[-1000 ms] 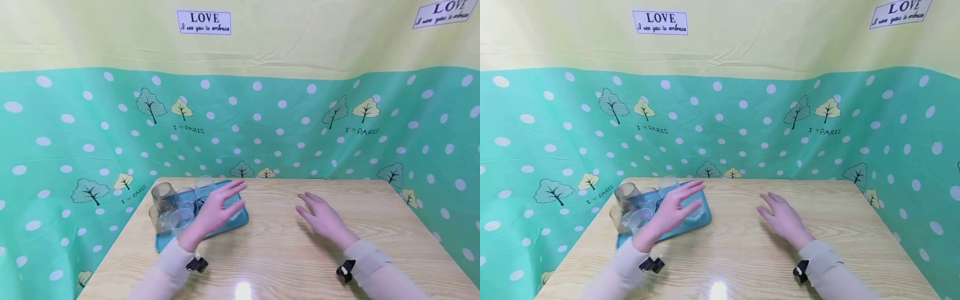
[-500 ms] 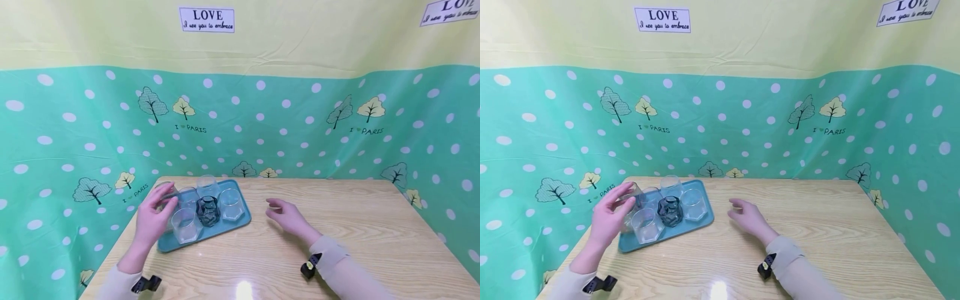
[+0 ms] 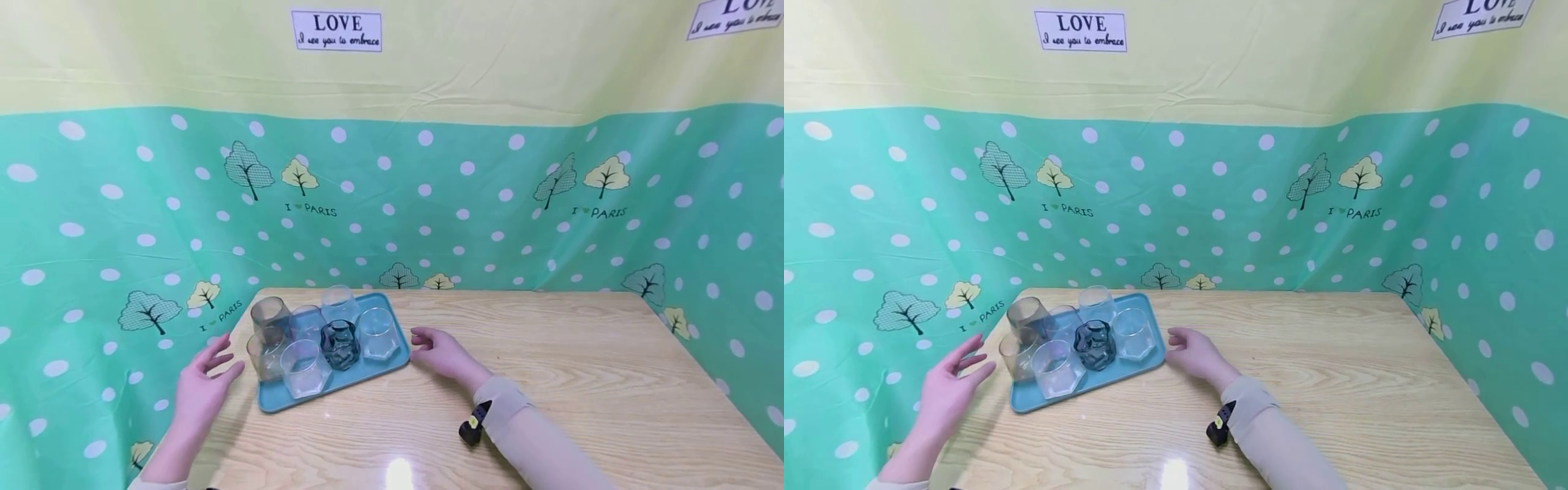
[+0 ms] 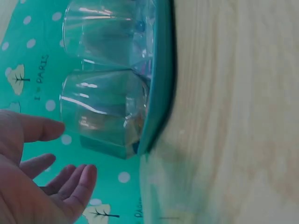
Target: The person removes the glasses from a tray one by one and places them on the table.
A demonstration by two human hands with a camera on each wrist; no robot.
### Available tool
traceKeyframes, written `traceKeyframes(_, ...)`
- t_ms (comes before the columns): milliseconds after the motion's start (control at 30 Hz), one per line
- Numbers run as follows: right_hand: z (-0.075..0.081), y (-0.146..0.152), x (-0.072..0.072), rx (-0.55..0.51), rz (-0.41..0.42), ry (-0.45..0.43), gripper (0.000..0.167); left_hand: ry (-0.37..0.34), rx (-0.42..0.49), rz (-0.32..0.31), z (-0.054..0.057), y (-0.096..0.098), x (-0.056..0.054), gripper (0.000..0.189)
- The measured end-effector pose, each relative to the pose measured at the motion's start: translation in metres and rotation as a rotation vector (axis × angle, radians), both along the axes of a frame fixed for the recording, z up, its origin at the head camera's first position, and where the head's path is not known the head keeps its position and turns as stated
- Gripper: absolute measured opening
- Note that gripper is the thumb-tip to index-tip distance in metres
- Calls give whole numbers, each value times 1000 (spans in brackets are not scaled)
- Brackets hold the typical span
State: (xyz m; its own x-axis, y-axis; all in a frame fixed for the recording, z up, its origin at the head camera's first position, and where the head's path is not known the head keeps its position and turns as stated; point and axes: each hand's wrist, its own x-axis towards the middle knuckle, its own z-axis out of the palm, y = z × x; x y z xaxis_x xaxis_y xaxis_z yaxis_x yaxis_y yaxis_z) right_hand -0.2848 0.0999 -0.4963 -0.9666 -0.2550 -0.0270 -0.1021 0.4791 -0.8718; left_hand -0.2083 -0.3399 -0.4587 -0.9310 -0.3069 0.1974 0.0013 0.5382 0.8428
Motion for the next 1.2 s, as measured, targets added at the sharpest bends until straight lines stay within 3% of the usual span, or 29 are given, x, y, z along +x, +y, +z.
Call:
traceKeyframes(167, 1, -9, -1, 20, 23, 12, 55, -221, -9, -121, -9, -11, 2, 83)
traceKeyframes(300, 0, -13, -2, 40, 28, 29, 53, -308, -38, -199, -15, -10, 0, 91)
traceKeyframes(733, -1, -13, -4, 88, 34, 35, 50, -380, -57, -243, -24, -3, -2, 98)
traceKeyframes(1200, 1, -15, -2, 99, 19, 22, 49, -393, -29, -246, -28, -2, -3, 94)
